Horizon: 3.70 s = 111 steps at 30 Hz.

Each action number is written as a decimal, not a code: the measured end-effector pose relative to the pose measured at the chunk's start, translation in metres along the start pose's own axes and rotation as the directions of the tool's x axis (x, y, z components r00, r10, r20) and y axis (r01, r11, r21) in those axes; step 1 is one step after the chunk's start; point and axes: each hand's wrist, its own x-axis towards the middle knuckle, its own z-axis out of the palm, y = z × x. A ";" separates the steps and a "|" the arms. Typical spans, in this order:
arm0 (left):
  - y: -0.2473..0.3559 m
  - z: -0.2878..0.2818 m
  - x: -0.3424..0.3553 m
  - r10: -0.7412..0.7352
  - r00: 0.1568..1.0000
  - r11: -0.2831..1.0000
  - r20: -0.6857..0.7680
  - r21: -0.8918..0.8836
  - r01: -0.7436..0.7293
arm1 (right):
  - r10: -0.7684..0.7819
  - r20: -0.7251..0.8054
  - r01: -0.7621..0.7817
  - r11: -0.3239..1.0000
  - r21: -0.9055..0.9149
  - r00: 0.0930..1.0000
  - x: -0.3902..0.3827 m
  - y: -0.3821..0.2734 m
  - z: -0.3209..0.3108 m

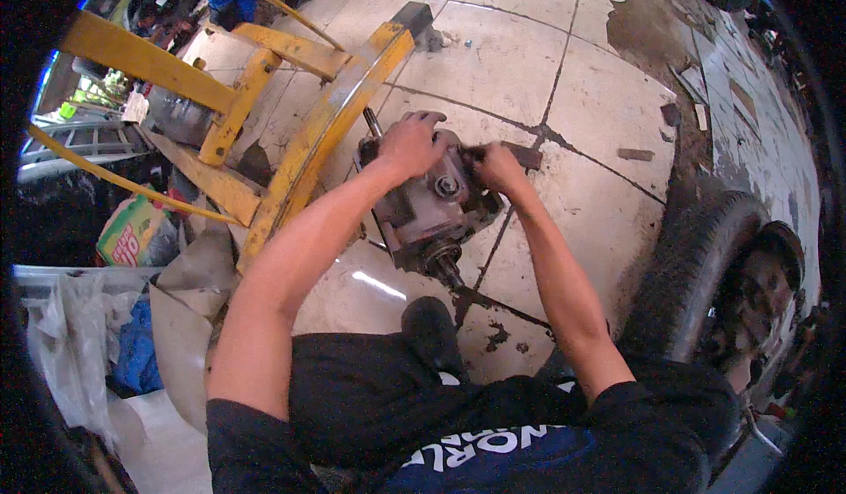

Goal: The person sits on the floor and uses a metal file to scrape and smooth the surface of a mechanical part. They repeatedly rotate the part to access different sides and continue filing throughout the video.

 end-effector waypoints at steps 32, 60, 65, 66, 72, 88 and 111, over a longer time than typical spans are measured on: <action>-0.001 -0.005 -0.001 -0.007 1.000 1.000 -0.015 -0.014 0.006 | 0.035 -0.238 -0.022 0.998 0.057 0.971 0.002 -0.004 0.030; -0.001 -0.005 0.003 0.019 1.000 1.000 -0.022 -0.023 -0.019 | -0.008 -0.163 0.012 1.000 0.028 0.987 0.016 0.002 0.012; -0.003 -0.005 0.001 -0.014 1.000 0.999 -0.004 -0.044 0.014 | 0.023 -0.206 -0.006 0.996 0.084 0.978 0.019 -0.003 0.018; -0.001 -0.006 0.002 -0.014 1.000 0.998 0.006 -0.057 0.015 | 0.020 -0.168 -0.008 0.997 0.072 0.986 0.030 0.007 0.018; 0.003 -0.006 -0.002 -0.020 1.000 0.999 0.006 -0.046 0.020 | 0.004 -0.198 0.000 1.000 0.017 0.980 0.032 0.006 0.023; 0.009 0.002 0.002 -0.008 1.000 0.998 0.015 -0.057 0.009 | 0.074 -0.206 -0.067 0.997 0.043 0.976 0.023 0.021 0.026; -0.008 -0.009 -0.003 -0.051 0.998 0.982 0.027 -0.181 0.055 | 0.251 -0.350 -0.164 0.952 0.260 0.903 0.008 0.141 0.003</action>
